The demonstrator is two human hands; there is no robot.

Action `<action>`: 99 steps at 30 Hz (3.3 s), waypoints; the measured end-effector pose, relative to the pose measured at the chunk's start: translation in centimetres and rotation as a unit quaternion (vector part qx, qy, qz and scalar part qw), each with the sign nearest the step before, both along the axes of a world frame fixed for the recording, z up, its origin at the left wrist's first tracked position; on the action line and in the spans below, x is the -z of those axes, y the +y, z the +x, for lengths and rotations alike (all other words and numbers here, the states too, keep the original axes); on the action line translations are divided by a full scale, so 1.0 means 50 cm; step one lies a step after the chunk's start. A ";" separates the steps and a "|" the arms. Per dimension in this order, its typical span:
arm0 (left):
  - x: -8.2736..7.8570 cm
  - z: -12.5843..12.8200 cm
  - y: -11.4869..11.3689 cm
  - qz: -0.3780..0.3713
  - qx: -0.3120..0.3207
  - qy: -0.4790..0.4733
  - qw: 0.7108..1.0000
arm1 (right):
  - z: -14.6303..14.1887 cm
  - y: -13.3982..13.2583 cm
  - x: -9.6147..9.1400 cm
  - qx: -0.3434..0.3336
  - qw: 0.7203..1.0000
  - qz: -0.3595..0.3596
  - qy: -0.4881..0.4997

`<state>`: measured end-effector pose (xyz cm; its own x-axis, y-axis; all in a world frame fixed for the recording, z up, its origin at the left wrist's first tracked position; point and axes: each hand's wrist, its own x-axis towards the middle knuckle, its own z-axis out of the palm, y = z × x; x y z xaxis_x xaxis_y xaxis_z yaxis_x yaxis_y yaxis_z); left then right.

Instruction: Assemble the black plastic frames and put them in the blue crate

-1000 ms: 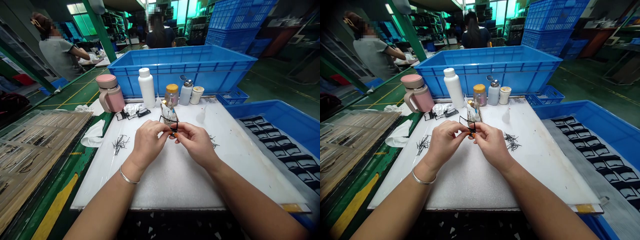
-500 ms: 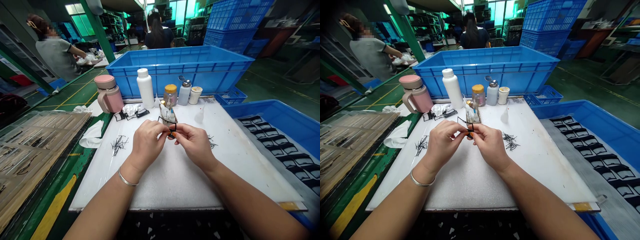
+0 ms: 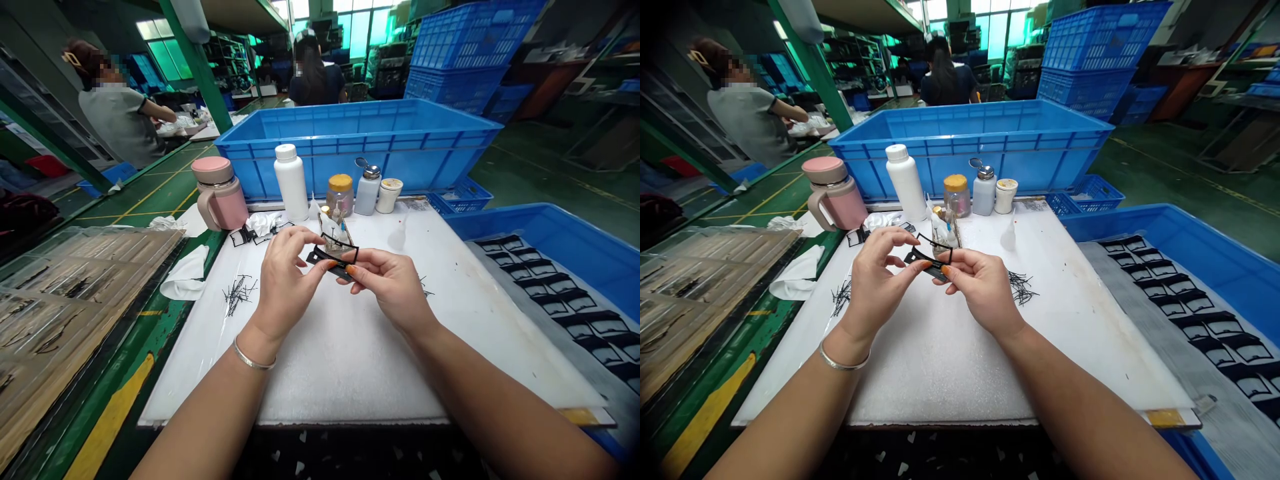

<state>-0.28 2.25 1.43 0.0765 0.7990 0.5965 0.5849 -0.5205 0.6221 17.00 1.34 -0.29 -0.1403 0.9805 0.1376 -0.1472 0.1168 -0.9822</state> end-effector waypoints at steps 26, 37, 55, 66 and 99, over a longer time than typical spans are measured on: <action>0.009 0.000 0.016 -0.170 0.106 -0.221 0.954 | -0.005 0.002 -0.003 -0.014 1.000 0.006 -0.025; 0.013 0.003 0.014 -0.158 0.097 -0.208 0.960 | -0.006 0.001 0.000 -0.002 1.000 0.020 -0.024; 0.018 0.007 0.015 -0.167 0.109 -0.233 0.952 | -0.001 0.009 -0.004 -0.002 0.999 -0.035 -0.036; 0.022 0.014 0.015 -0.163 0.112 -0.242 0.950 | 0.002 0.007 -0.003 0.018 0.999 -0.002 -0.029; 0.029 0.005 0.027 -0.297 0.209 -0.332 0.871 | -0.006 -0.026 -0.018 0.029 0.993 0.075 -0.084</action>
